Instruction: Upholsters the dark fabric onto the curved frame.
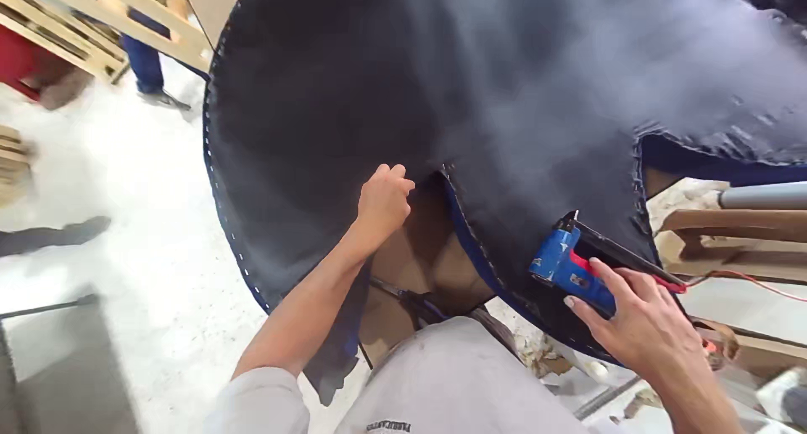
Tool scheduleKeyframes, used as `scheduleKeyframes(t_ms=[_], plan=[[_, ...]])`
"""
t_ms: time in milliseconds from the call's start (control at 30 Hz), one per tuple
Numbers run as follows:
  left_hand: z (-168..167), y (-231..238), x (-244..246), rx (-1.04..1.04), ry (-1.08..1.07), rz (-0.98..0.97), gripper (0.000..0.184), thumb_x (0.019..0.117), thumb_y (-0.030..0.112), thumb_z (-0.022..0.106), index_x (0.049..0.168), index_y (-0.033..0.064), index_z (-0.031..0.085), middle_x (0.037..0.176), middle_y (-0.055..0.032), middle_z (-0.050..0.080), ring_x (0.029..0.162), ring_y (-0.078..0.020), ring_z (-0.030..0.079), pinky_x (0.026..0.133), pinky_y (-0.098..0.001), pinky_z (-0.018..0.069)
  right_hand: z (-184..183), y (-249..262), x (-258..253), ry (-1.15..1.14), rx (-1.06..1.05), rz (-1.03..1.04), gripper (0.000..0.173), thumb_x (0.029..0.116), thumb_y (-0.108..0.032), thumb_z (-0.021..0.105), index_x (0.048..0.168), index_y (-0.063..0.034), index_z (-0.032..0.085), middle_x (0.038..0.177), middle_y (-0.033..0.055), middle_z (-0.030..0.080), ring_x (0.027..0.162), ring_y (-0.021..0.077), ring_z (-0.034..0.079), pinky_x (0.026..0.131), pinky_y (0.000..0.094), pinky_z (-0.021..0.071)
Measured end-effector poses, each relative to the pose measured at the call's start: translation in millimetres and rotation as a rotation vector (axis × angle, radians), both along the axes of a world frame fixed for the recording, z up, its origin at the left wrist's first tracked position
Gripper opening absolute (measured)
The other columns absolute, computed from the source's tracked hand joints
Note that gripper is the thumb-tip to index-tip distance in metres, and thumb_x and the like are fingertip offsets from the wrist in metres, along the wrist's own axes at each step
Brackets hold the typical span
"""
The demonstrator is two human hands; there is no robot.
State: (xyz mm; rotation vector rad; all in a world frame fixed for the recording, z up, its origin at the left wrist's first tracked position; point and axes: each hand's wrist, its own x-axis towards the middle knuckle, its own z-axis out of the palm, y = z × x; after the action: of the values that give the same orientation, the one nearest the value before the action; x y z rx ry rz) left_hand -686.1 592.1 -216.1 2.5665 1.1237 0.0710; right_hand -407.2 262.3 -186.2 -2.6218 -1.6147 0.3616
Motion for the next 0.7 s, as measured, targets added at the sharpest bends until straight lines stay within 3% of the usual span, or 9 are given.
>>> scheduleKeyframes(t_ms=[100,200,233,400,467,533,600,633,700], plan=[[-8,-5,2,0.104,-0.067,0.011,0.021,0.0931,0.004,0.060,0.103,0.0054,0.078,0.098,-0.0139,0.069,0.098,-0.0354,0.066,0.075,-0.0500,0.0569,-13,-9,17,0.032,-0.040,0.037,0.081,0.0847,-0.048,0.073,0.156,-0.0189,0.046,0.130,0.0277,0.061,0.113,0.0517,0.062,0.085,0.0700,0.0513],[-18,-10,5,0.248,-0.072,0.012,0.029,0.0971,0.003,0.055,0.121,0.0016,0.071,0.106,-0.0169,0.068,0.098,-0.0364,0.067,0.073,-0.0462,0.0578,-7,8,31,0.097,-0.129,0.116,0.087,0.0796,-0.045,0.080,0.155,-0.0171,0.047,0.124,0.0247,0.065,0.108,0.0473,0.066,0.086,0.0683,0.0523],[-20,-11,7,0.268,-0.056,0.011,0.028,0.0974,0.003,0.055,0.121,-0.0001,0.070,0.107,-0.0178,0.068,0.099,-0.0364,0.067,0.074,-0.0458,0.0580,-6,13,34,0.114,-0.176,0.123,0.088,0.0778,-0.044,0.082,0.154,-0.0162,0.047,0.123,0.0238,0.065,0.109,0.0464,0.066,0.087,0.0682,0.0522],[-27,-7,14,0.385,-0.073,-0.036,0.015,0.0954,0.005,0.059,0.093,-0.0036,0.071,0.087,-0.0185,0.067,0.086,-0.0352,0.069,0.067,-0.0442,0.0572,9,29,49,0.160,-0.393,0.148,0.089,0.0783,-0.055,0.080,0.154,-0.0212,0.047,0.128,0.0191,0.066,0.111,0.0434,0.066,0.086,0.0698,0.0519],[-30,-2,14,0.447,-0.132,-0.057,0.015,0.0945,0.007,0.059,0.088,-0.0019,0.070,0.082,-0.0166,0.066,0.081,-0.0338,0.068,0.063,-0.0427,0.0557,25,32,48,0.137,-0.268,0.216,0.077,0.0818,-0.058,0.072,0.146,-0.0177,0.057,0.120,0.0190,0.069,0.106,0.0437,0.068,0.082,0.0687,0.0531],[-31,5,16,0.455,-0.197,-0.069,0.018,0.0966,0.007,0.057,0.090,-0.0017,0.071,0.086,-0.0176,0.068,0.086,-0.0357,0.069,0.067,-0.0447,0.0572,36,47,18,0.193,0.028,0.279,0.050,0.0934,-0.049,0.060,0.127,-0.0142,0.071,0.109,0.0128,0.072,0.095,0.0306,0.071,0.077,0.0525,0.0583],[-39,-3,4,0.398,-0.208,-0.070,0.021,0.0995,0.009,0.055,0.095,-0.0006,0.073,0.092,-0.0178,0.070,0.092,-0.0359,0.069,0.071,-0.0447,0.0579,29,61,-54,0.461,0.149,0.369,0.025,0.0999,-0.032,0.060,0.111,-0.0157,0.076,0.101,0.0053,0.073,0.086,0.0158,0.070,0.073,0.0354,0.0605],[-40,1,2,0.383,-0.211,-0.071,0.023,0.1011,0.011,0.054,0.099,0.0000,0.074,0.093,-0.0172,0.069,0.092,-0.0349,0.068,0.072,-0.0432,0.0572,15,72,-91,0.535,0.116,0.446,0.021,0.0991,-0.029,0.061,0.106,-0.0172,0.077,0.099,0.0036,0.073,0.084,0.0152,0.071,0.071,0.0354,0.0607],[-39,3,5,0.371,-0.218,-0.051,0.023,0.1016,0.012,0.054,0.101,0.0010,0.075,0.093,-0.0163,0.069,0.091,-0.0338,0.068,0.071,-0.0425,0.0566,-21,88,-148,0.534,-0.113,0.591,0.023,0.0979,-0.031,0.062,0.104,-0.0124,0.074,0.097,0.0102,0.072,0.081,0.0269,0.072,0.066,0.0471,0.0595]])
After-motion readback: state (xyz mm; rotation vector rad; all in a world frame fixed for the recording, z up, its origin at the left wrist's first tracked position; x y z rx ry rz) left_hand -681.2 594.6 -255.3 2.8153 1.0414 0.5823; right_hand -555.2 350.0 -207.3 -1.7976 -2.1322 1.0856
